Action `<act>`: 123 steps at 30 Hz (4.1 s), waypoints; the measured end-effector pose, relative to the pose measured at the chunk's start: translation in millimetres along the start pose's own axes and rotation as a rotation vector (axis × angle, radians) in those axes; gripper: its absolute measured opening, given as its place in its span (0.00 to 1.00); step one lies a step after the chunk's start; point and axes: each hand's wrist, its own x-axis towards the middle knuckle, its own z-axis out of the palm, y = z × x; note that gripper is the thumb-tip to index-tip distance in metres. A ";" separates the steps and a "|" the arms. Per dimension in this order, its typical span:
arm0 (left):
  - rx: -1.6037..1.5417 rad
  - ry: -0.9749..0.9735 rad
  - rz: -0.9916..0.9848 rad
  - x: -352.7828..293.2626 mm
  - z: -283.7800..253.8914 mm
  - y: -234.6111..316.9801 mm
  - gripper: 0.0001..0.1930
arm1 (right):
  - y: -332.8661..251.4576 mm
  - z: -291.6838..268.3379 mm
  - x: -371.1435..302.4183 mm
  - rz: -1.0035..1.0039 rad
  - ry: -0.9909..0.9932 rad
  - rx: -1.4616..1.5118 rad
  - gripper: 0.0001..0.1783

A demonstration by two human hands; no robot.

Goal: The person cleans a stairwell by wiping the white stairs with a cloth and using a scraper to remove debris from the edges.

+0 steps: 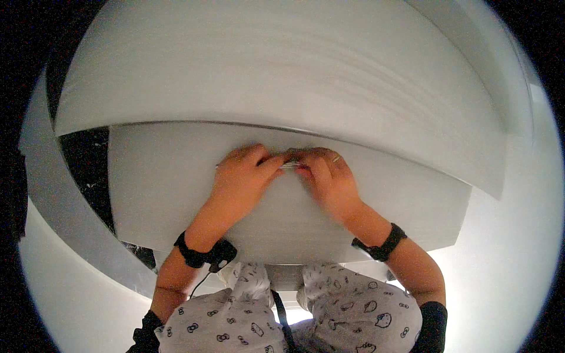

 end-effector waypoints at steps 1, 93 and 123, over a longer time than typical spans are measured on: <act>0.019 0.006 -0.019 2.0 -0.1 0.4 0.13 | 1.1 1.4 -0.8 -0.010 0.013 0.017 0.14; 0.067 0.115 -0.072 -5.1 -34.5 -18.5 0.07 | -21.3 14.0 49.1 -0.146 0.011 -0.149 0.10; -0.083 0.365 -0.622 -196.2 -89.5 34.7 0.16 | -164.6 36.9 103.6 -0.839 -0.568 0.104 0.14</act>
